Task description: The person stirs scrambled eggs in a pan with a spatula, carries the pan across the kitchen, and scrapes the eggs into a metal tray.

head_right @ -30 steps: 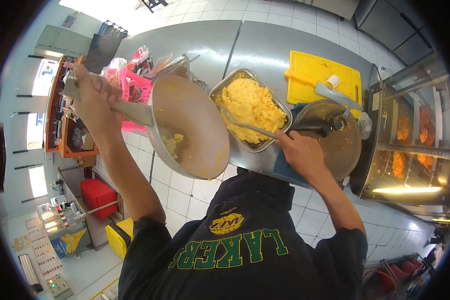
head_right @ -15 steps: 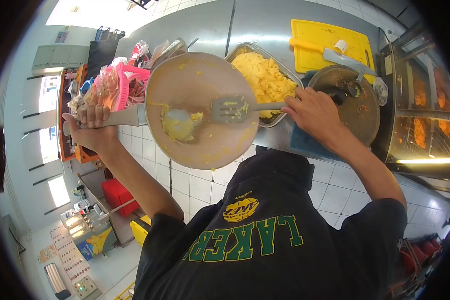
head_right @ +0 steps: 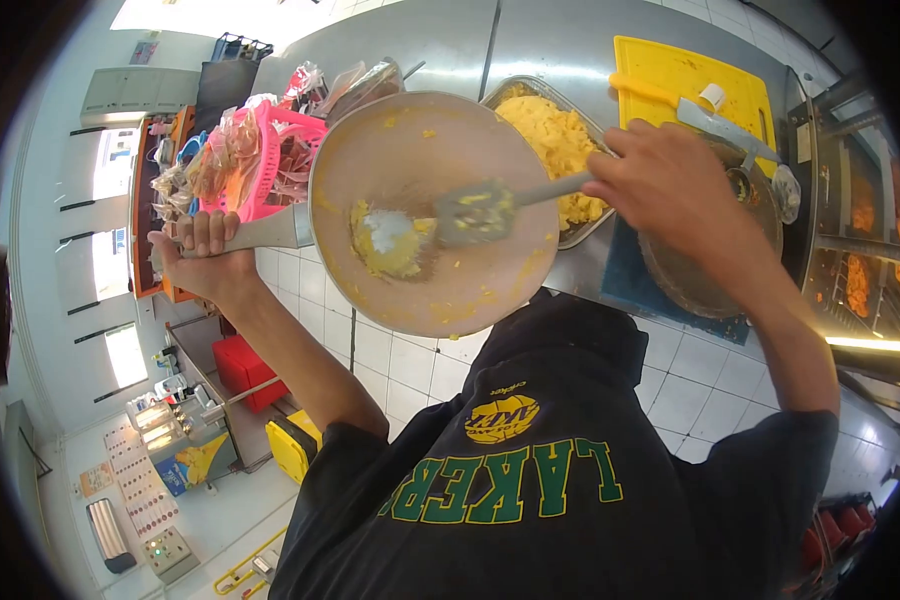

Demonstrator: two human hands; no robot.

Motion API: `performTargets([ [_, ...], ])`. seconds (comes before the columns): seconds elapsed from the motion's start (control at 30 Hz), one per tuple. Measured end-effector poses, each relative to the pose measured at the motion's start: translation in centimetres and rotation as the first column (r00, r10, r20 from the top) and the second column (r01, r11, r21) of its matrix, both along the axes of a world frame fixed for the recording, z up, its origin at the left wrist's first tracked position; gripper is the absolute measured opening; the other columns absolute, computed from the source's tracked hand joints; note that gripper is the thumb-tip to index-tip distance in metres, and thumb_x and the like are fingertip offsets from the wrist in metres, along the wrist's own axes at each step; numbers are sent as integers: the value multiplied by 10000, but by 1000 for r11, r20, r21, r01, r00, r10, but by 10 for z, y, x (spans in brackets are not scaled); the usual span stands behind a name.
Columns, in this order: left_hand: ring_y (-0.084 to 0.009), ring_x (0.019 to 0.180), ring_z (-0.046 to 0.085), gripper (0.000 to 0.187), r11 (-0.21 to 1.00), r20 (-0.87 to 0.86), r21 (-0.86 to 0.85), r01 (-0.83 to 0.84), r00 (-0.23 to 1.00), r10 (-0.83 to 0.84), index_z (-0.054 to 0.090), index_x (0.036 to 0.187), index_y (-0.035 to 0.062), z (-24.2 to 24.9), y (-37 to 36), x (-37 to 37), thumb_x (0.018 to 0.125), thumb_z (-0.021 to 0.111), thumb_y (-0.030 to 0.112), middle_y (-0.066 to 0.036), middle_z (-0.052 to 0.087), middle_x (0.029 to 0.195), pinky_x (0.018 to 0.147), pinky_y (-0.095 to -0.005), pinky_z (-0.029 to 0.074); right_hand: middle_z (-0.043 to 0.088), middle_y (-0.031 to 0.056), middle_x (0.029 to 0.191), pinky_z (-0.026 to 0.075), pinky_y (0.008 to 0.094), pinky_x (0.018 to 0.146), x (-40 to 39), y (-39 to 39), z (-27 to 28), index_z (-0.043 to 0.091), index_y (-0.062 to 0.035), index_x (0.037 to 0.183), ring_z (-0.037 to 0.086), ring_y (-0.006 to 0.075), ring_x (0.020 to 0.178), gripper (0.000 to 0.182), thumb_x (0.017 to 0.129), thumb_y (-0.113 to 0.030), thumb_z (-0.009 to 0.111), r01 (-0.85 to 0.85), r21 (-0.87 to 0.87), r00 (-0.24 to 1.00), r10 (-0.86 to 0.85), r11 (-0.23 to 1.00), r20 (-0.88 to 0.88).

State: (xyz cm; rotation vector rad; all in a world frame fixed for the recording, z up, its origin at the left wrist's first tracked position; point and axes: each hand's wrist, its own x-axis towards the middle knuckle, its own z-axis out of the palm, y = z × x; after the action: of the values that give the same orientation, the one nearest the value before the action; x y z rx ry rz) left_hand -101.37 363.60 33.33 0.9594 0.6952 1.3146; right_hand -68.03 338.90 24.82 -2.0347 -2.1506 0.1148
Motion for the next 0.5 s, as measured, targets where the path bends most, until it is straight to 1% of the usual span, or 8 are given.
performTargets([
  [0.07, -103, 380, 311, 537, 1000, 73, -9, 15, 997, -14, 351, 555, 164, -2, 2, -9, 906, 459, 557, 36, 303, 439, 436, -254, 274, 552, 52, 734, 469, 372, 596, 1, -8, -6, 597, -94, 754, 601, 229, 740, 253, 834, -334, 605, -47, -23, 999, 47, 999, 5],
  [0.13, -99, 375, 299, 525, 1000, 78, -7, 16, 997, -16, 356, 564, 162, -5, 3, -11, 922, 432, 538, 44, 296, 433, 436, -257, 285, 554, 54, 729, 470, 374, 593, -6, -13, -9, 599, -93, 746, 601, 233, 733, 260, 833, -337, 604, -87, -47, 996, 88, 995, 7],
  [0.2, -95, 369, 286, 515, 1000, 82, -5, 20, 996, -19, 360, 572, 159, -10, 3, -12, 938, 406, 519, 52, 290, 426, 437, -261, 296, 553, 62, 700, 474, 385, 577, -22, -14, -8, 599, -90, 751, 605, 259, 669, 274, 850, -346, 585, -109, -43, 980, 100, 993, -171],
  [0.23, -97, 373, 295, 527, 999, 99, -26, 32, 995, -30, 360, 558, 159, -13, 2, -12, 920, 437, 535, 45, 300, 429, 437, -257, 287, 553, 62, 700, 474, 385, 577, -34, -13, -8, 599, -90, 751, 605, 259, 669, 274, 850, -346, 585, -106, -42, 980, 97, 993, -174],
  [0.3, -99, 377, 303, 541, 997, 108, -48, 55, 993, -50, 361, 544, 159, -16, 2, -12, 901, 468, 551, 39, 309, 432, 438, -253, 278, 550, 68, 652, 478, 401, 569, -57, -10, -9, 601, -93, 751, 604, 288, 608, 288, 875, -350, 562, -39, -51, 963, 23, 998, -270],
  [0.4, -100, 375, 300, 546, 994, 148, -86, 71, 987, -57, 359, 534, 158, -19, -2, -11, 907, 455, 545, 41, 312, 430, 440, -256, 279, 562, 86, 620, 473, 418, 559, -63, 1, -11, 608, -90, 756, 597, 308, 577, 306, 903, -347, 531, 53, -54, 945, -67, 997, -319],
  [0.43, -100, 374, 299, 545, 995, 152, -86, 45, 988, -32, 359, 532, 158, -19, -3, -11, 910, 449, 540, 42, 310, 427, 440, -255, 279, 562, 86, 620, 473, 418, 559, -63, 4, -13, 608, -90, 756, 597, 308, 577, 306, 903, -347, 531, 59, -53, 944, -73, 997, -322],
  [0.5, -101, 373, 299, 544, 996, 151, -86, 22, 989, -9, 359, 529, 159, -18, -5, -10, 913, 442, 536, 42, 308, 424, 441, -255, 279, 582, 109, 621, 467, 427, 571, -63, 8, -16, 616, -79, 760, 598, 316, 611, 325, 913, -347, 512, 177, -73, 852, -190, 981, -488],
])
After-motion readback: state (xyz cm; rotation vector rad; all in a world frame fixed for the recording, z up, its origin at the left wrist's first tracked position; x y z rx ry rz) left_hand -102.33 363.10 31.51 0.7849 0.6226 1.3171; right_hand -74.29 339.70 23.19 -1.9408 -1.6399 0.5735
